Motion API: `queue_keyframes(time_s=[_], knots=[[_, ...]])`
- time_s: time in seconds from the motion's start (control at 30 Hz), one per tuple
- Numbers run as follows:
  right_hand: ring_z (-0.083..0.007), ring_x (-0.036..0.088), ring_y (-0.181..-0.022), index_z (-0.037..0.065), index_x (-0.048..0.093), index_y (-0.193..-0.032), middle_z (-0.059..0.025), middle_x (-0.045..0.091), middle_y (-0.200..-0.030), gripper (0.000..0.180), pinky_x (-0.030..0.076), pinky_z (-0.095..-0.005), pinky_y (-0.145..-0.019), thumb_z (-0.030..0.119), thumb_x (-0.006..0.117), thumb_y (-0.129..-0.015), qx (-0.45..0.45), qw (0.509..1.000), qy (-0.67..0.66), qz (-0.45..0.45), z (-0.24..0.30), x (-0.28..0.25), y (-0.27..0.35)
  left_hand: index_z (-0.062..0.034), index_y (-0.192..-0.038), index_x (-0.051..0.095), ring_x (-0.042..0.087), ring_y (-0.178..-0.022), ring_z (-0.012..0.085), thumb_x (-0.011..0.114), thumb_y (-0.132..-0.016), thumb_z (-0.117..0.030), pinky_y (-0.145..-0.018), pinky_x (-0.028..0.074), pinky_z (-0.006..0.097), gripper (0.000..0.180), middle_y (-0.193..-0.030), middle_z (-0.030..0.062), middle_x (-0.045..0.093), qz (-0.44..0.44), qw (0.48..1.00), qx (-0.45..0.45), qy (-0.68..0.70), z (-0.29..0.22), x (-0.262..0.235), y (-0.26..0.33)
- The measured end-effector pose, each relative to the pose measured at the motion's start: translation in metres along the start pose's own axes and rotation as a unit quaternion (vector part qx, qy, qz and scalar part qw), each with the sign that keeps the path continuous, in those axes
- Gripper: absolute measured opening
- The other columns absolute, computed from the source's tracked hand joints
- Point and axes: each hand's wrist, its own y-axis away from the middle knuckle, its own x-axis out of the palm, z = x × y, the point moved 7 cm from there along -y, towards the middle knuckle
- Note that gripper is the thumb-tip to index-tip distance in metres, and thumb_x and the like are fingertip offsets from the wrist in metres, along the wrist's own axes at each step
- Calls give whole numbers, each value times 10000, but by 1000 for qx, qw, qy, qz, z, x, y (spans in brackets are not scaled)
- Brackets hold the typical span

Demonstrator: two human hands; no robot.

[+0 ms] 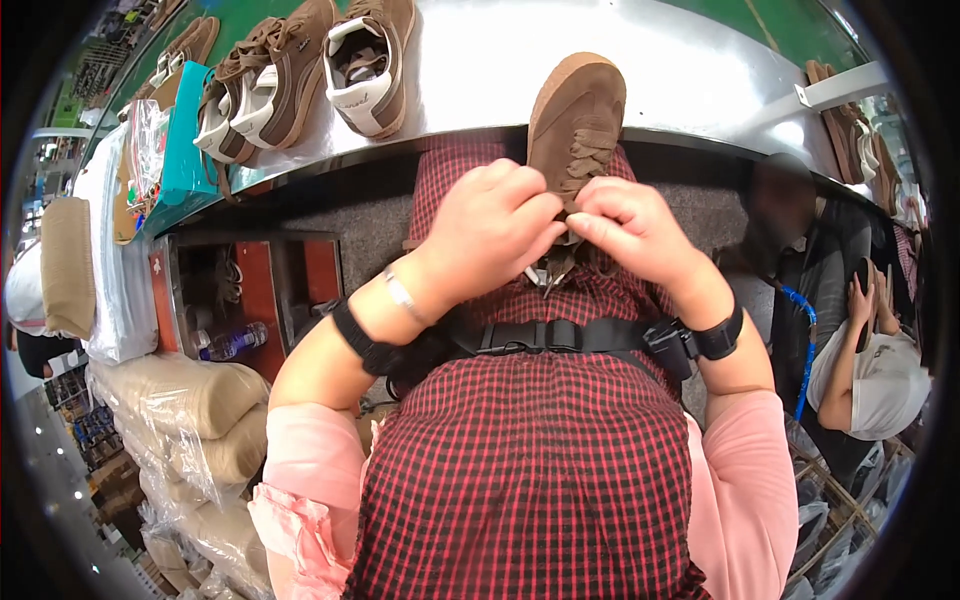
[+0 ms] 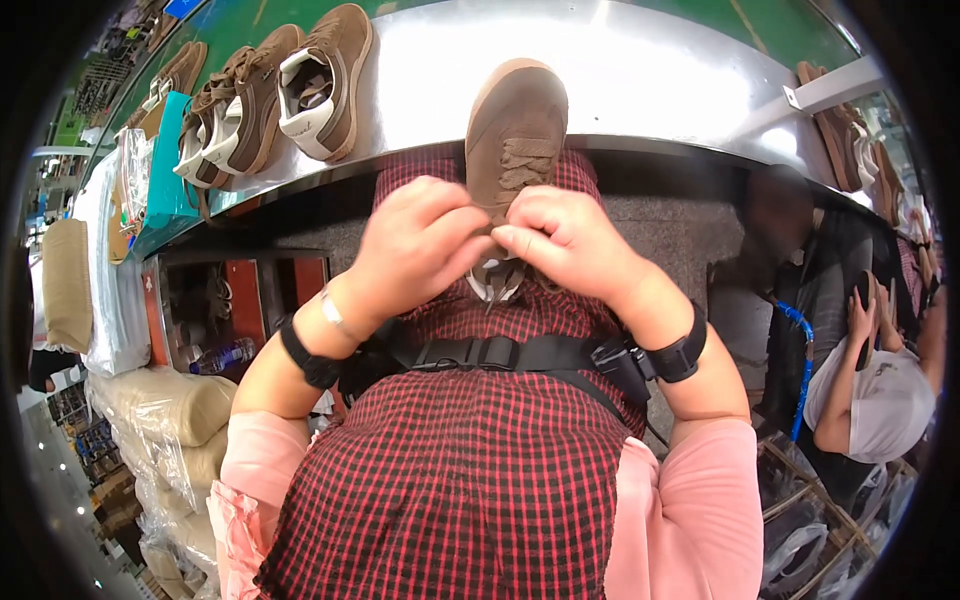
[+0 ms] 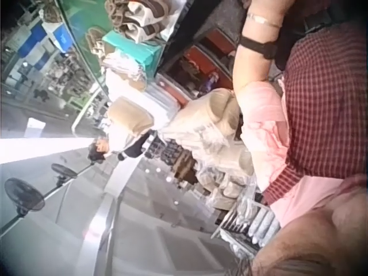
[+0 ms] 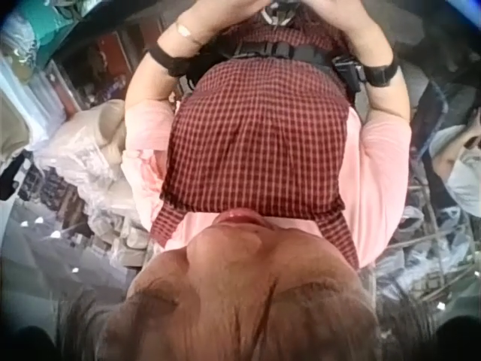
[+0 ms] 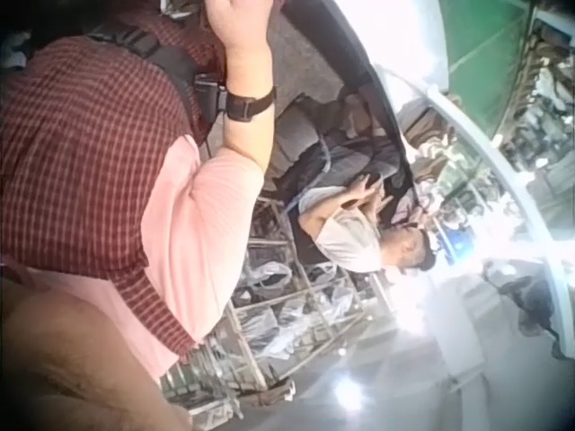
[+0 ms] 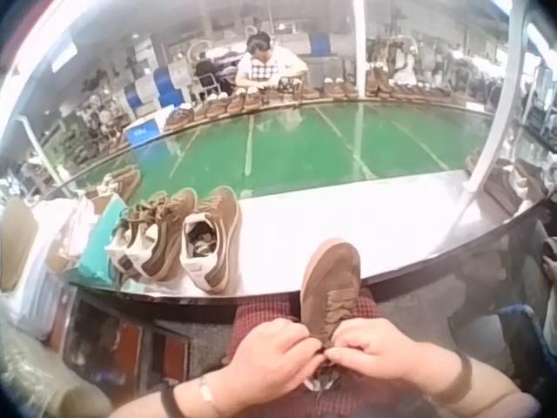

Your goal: The recorder is lacing a pair of brown shoes on a production line.

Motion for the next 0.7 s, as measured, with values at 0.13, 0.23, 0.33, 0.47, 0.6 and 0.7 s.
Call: queue_keyframes(time_s=[0.13, 0.23, 0.33, 0.47, 0.6, 0.7], knots=[[-306, 565, -712, 33, 571, -697, -114, 547, -726, 199, 469, -392, -633, 183, 661, -792, -91, 979, 183, -18, 5, 15, 19, -80, -901, 594, 536, -742, 258, 679, -725, -143, -656, 438, 372, 205, -785, 62, 526, 52, 997, -45, -34, 12, 27, 5], [-255, 586, -728, 23, 587, -724, -94, 579, -774, 179, 475, -367, -639, 167, 644, -814, -83, 976, 195, 38, -2, 17, 28, -90, -916, 596, 546, -747, 263, 680, -731, -153, -655, 440, 383, 213, -790, 62, 541, 57, 988, -86, -113, 18, 23, 12], [-165, 610, -721, -14, 625, -766, -86, 616, -795, 129, 494, -309, -666, 85, 584, -839, 132, 946, -294, -47, -38, -15, 43, -80, -816, 599, 545, -733, 266, 679, -741, -166, -635, 437, 394, 139, -761, 64, 540, 81, 986, -108, -96, 29, 18, 21], [-118, 521, -560, 9, 594, -727, -86, 606, -724, 129, 436, -232, -555, 85, 559, -825, 102, 856, -490, -129, -67, -30, 61, -59, -717, 584, 555, -747, 277, 693, -733, -151, -657, 448, 407, 144, -760, 77, 550, 108, 982, -146, -42, 27, 36, 37], [-64, 488, -584, 40, 614, -739, -2, 596, -703, 202, 393, -219, -532, 188, 621, -875, 200, 945, -253, -48, -56, -8, 57, -58, -747, 557, 554, -773, 282, 710, -701, -150, -672, 461, 381, 184, -798, 81, 547, 9, 993, -112, 22, 15, 6, 16], [-89, 521, -608, 26, 630, -757, -11, 604, -698, 208, 412, -246, -546, 200, 633, -872, 162, 971, -176, -18, -46, -6, 35, -63, -884, 575, 558, -838, 293, 722, -703, -168, -734, 455, 382, 257, -950, 100, 580, -56, 997, -50, 4, 12, -10, -9]])
